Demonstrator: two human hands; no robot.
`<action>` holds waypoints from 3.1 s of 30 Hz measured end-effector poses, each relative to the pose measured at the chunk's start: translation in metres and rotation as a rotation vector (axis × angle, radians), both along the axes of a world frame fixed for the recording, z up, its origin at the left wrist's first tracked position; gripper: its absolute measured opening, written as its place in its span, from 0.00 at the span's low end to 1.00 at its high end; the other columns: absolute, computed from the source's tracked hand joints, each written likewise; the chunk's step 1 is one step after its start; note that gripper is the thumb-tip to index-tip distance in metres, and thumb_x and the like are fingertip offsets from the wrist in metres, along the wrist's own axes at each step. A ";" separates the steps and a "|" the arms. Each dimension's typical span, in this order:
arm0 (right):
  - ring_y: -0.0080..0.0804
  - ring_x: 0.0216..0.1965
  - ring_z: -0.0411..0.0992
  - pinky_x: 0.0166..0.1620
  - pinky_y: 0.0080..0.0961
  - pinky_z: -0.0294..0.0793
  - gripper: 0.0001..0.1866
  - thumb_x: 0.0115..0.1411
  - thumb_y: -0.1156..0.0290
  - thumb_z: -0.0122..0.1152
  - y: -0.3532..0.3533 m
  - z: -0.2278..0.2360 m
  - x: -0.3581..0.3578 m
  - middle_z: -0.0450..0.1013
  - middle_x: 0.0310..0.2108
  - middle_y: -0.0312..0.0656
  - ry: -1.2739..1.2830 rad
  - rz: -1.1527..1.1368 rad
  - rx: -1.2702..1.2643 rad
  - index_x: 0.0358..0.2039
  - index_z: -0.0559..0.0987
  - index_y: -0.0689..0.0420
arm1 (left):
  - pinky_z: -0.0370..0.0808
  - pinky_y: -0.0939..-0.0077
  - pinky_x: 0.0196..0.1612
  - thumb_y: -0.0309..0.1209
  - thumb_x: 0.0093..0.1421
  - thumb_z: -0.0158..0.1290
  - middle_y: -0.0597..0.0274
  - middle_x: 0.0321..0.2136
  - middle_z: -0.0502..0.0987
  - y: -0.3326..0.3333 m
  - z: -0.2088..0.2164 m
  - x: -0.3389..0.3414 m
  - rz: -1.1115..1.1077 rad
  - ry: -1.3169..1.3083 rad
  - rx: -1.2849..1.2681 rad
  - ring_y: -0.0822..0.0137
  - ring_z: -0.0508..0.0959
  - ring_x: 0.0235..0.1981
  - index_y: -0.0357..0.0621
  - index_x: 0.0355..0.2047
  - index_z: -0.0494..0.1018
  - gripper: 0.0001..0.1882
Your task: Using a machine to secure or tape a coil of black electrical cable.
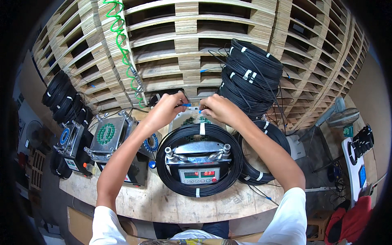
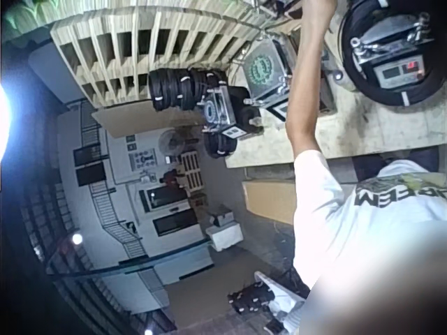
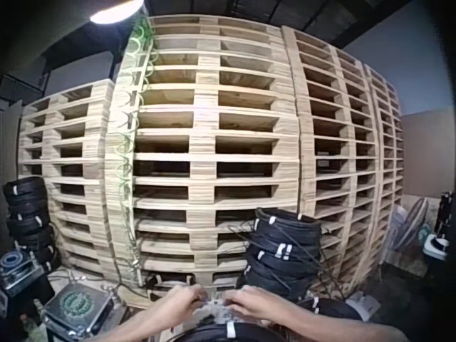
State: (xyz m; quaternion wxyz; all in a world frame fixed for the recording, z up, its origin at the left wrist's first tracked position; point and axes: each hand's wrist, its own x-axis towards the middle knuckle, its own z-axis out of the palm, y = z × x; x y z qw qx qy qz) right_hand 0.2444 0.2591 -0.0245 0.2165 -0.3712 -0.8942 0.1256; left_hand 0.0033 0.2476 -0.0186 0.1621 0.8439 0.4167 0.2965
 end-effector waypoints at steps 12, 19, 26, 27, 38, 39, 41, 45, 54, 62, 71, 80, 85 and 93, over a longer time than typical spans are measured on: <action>0.52 0.42 0.81 0.43 0.44 0.80 0.06 0.56 0.76 0.65 0.007 0.020 -0.025 0.81 0.36 0.54 -0.512 -0.032 -0.075 0.34 0.84 0.62 | 0.79 0.57 0.39 0.19 0.56 0.59 0.37 0.28 0.80 0.003 -0.010 -0.005 -0.036 0.086 0.045 0.40 0.82 0.34 0.31 0.34 0.82 0.06; 0.54 0.42 0.81 0.41 0.45 0.81 0.06 0.55 0.76 0.65 0.000 0.027 -0.046 0.80 0.38 0.55 -0.642 0.036 0.101 0.33 0.84 0.62 | 0.80 0.63 0.36 0.21 0.58 0.62 0.41 0.30 0.83 0.008 -0.009 -0.011 -0.089 0.110 0.021 0.48 0.85 0.32 0.30 0.37 0.81 0.07; 0.53 0.39 0.82 0.40 0.44 0.81 0.08 0.53 0.77 0.71 0.010 0.005 -0.038 0.81 0.35 0.55 -0.508 0.065 0.032 0.34 0.84 0.63 | 0.80 0.65 0.36 0.21 0.57 0.62 0.45 0.29 0.84 0.009 -0.007 -0.009 -0.073 0.092 -0.017 0.54 0.86 0.31 0.30 0.36 0.82 0.07; 0.54 0.39 0.82 0.40 0.44 0.81 0.09 0.53 0.76 0.72 0.012 0.007 -0.032 0.81 0.34 0.55 -0.417 0.057 -0.111 0.35 0.84 0.63 | 0.80 0.65 0.36 0.21 0.57 0.62 0.46 0.29 0.84 0.008 -0.005 -0.009 -0.073 0.125 -0.037 0.54 0.86 0.31 0.30 0.36 0.82 0.07; 0.53 0.36 0.82 0.40 0.36 0.81 0.12 0.56 0.77 0.71 0.005 -0.009 -0.008 0.81 0.33 0.59 -0.111 0.049 -0.085 0.39 0.83 0.68 | 0.81 0.65 0.37 0.22 0.54 0.62 0.48 0.27 0.84 0.024 0.007 0.013 -0.088 0.373 -0.139 0.55 0.86 0.32 0.34 0.33 0.84 0.06; 0.53 0.36 0.82 0.40 0.36 0.81 0.12 0.56 0.77 0.71 0.002 -0.008 -0.008 0.81 0.33 0.59 -0.111 0.055 -0.085 0.39 0.83 0.68 | 0.81 0.63 0.38 0.23 0.54 0.63 0.46 0.28 0.84 0.026 0.005 0.015 -0.091 0.402 -0.112 0.53 0.86 0.32 0.34 0.33 0.84 0.06; 0.54 0.38 0.81 0.42 0.40 0.81 0.12 0.53 0.78 0.70 -0.001 -0.005 -0.009 0.81 0.35 0.59 -0.055 0.027 -0.133 0.39 0.83 0.67 | 0.82 0.62 0.38 0.23 0.53 0.63 0.45 0.28 0.84 0.027 0.001 0.019 -0.083 0.432 -0.087 0.51 0.86 0.33 0.34 0.32 0.84 0.06; 0.54 0.35 0.81 0.40 0.38 0.81 0.13 0.52 0.78 0.69 0.007 -0.019 0.005 0.80 0.32 0.60 -0.009 0.004 -0.126 0.39 0.84 0.67 | 0.82 0.57 0.39 0.23 0.52 0.63 0.42 0.30 0.83 0.014 0.016 0.038 -0.062 0.546 -0.008 0.44 0.85 0.36 0.34 0.31 0.83 0.06; 0.55 0.33 0.81 0.40 0.37 0.80 0.14 0.52 0.76 0.70 -0.001 -0.015 0.000 0.78 0.32 0.63 0.038 -0.052 -0.142 0.40 0.85 0.66 | 0.82 0.57 0.37 0.22 0.51 0.64 0.43 0.29 0.84 0.022 0.020 0.031 -0.099 0.620 -0.060 0.46 0.86 0.35 0.34 0.31 0.84 0.06; 0.54 0.37 0.81 0.44 0.38 0.80 0.14 0.52 0.78 0.69 0.002 -0.023 0.000 0.80 0.34 0.62 0.031 -0.059 -0.133 0.41 0.85 0.65 | 0.81 0.58 0.35 0.22 0.50 0.64 0.43 0.29 0.84 0.021 0.019 0.040 -0.046 0.628 -0.051 0.46 0.86 0.33 0.35 0.30 0.84 0.06; 0.54 0.36 0.82 0.41 0.39 0.81 0.14 0.52 0.78 0.70 0.001 -0.025 -0.001 0.79 0.33 0.62 0.072 -0.061 -0.125 0.41 0.85 0.65 | 0.82 0.60 0.35 0.23 0.50 0.65 0.47 0.26 0.84 0.026 0.019 0.030 -0.075 0.631 -0.146 0.48 0.86 0.32 0.34 0.29 0.84 0.05; 0.48 0.37 0.83 0.42 0.33 0.81 0.11 0.55 0.77 0.71 0.006 -0.031 0.003 0.81 0.34 0.59 0.040 -0.055 -0.073 0.39 0.86 0.66 | 0.83 0.56 0.35 0.22 0.53 0.60 0.42 0.32 0.84 0.013 0.024 0.061 -0.025 0.727 0.106 0.47 0.86 0.36 0.35 0.34 0.84 0.08; 0.51 0.40 0.82 0.44 0.35 0.81 0.11 0.54 0.78 0.70 0.003 -0.028 0.002 0.80 0.35 0.60 0.028 -0.072 -0.048 0.39 0.85 0.66 | 0.84 0.55 0.38 0.26 0.56 0.58 0.43 0.37 0.84 0.016 0.026 0.078 -0.025 0.837 0.071 0.46 0.86 0.39 0.37 0.35 0.84 0.09; 0.48 0.38 0.83 0.43 0.34 0.81 0.12 0.52 0.78 0.72 0.000 -0.027 0.000 0.81 0.35 0.59 0.072 -0.086 -0.075 0.38 0.85 0.67 | 0.84 0.56 0.37 0.24 0.53 0.60 0.44 0.36 0.84 0.026 0.013 0.071 -0.029 0.780 0.020 0.46 0.86 0.37 0.38 0.35 0.84 0.09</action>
